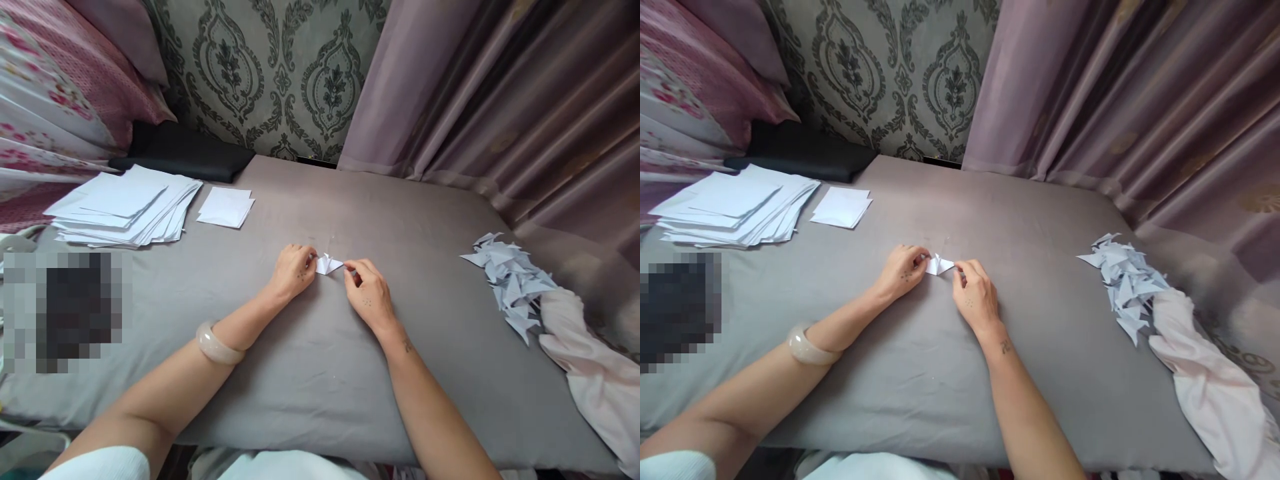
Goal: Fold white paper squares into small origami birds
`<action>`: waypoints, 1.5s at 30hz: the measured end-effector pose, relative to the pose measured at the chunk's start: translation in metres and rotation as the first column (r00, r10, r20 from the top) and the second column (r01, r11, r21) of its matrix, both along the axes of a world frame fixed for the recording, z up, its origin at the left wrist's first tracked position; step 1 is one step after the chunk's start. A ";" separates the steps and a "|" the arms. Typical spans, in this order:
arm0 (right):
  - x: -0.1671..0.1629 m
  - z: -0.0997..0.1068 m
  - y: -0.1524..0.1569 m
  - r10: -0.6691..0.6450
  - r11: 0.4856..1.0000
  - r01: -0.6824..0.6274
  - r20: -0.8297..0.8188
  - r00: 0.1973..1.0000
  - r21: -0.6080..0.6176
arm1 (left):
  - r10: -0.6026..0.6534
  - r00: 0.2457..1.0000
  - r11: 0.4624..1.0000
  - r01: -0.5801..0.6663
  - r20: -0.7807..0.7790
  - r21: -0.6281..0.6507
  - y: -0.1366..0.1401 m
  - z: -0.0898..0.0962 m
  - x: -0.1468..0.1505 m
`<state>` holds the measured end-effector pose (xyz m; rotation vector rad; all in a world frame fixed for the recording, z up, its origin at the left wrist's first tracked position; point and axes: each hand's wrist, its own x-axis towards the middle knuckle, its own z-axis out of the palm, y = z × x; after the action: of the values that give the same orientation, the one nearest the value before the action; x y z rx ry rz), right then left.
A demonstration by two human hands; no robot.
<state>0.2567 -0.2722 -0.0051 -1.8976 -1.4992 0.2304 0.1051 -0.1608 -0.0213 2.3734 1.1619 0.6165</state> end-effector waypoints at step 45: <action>-0.003 -0.009 0.010 0.018 1.000 -0.020 -0.097 0.995 -0.013 | -0.231 0.957 0.965 0.248 0.177 -0.082 -0.005 0.002 0.010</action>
<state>0.2539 -0.2622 -0.0142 -1.8569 -1.4549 0.3376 0.1148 -0.1662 -0.0194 2.2791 0.7995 0.6403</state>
